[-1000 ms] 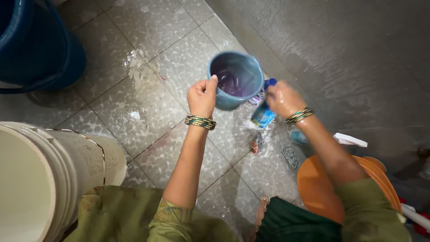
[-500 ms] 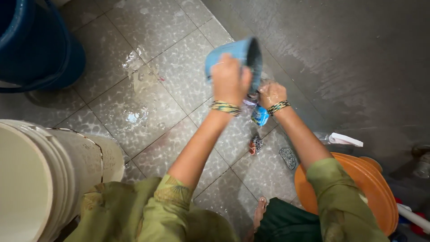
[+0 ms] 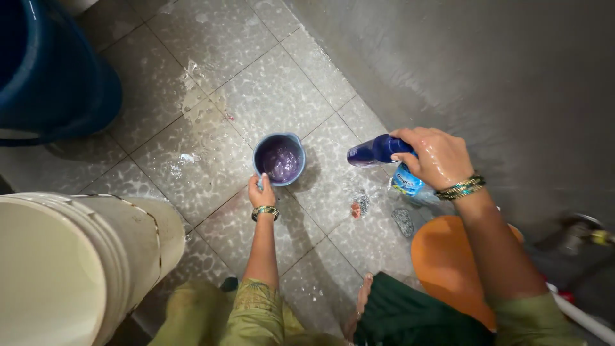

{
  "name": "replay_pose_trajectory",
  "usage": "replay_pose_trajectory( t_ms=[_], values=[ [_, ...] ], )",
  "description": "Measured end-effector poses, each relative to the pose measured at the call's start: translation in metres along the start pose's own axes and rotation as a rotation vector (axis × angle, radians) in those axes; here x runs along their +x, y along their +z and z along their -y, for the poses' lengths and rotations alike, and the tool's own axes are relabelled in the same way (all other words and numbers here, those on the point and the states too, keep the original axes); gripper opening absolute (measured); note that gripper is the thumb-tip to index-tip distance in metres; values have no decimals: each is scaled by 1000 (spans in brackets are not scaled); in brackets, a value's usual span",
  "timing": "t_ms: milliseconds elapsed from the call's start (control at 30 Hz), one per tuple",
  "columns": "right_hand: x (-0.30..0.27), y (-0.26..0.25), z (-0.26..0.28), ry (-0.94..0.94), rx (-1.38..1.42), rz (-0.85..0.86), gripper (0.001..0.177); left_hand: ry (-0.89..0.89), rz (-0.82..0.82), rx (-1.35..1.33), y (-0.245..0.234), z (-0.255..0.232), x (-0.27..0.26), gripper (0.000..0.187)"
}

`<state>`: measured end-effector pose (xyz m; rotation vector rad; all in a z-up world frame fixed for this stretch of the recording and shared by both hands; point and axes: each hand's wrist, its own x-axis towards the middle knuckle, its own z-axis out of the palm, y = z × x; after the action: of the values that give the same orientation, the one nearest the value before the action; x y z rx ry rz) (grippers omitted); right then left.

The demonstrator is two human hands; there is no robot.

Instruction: The person cleans a bathroom sink and the surrounding area. They use a cloth to wipe the sink basin and faucet, apply various cleaning liquids from bottles, and scrub the surfaces before rinsing them with water from a small bucket.

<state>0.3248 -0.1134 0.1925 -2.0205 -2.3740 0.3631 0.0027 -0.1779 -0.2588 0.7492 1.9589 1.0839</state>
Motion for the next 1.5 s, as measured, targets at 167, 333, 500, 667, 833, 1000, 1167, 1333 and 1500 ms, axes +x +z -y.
replay_pose_trajectory(
  t_ms=[167,333,500,667,833,1000,1167,1333,1500],
  values=[
    [-15,-102,41,-68,-21,7,35,203,-247,185,-7,-90,-45,52],
    [-34,-224,91,-117,136,40,35,-607,758,-619,-17,-272,-123,85],
    [-52,-349,131,-155,308,77,36,-865,1094,-1069,-116,-459,-186,79],
    [-71,-451,175,-196,308,29,36,-936,927,-1032,-172,-524,-220,61],
    [-88,-532,215,-211,229,66,36,-853,715,-305,-183,-534,-228,52],
    [-113,-575,250,-272,192,-39,36,-321,435,193,-208,-574,-232,50],
    [-131,-591,276,-257,130,-82,37,34,304,452,-244,-636,-232,47],
    [-139,-598,287,-263,186,-133,32,145,281,576,-279,-697,-236,43],
    [-145,-611,284,-220,300,-125,31,-410,695,292,-309,-736,-233,49]
  ],
)
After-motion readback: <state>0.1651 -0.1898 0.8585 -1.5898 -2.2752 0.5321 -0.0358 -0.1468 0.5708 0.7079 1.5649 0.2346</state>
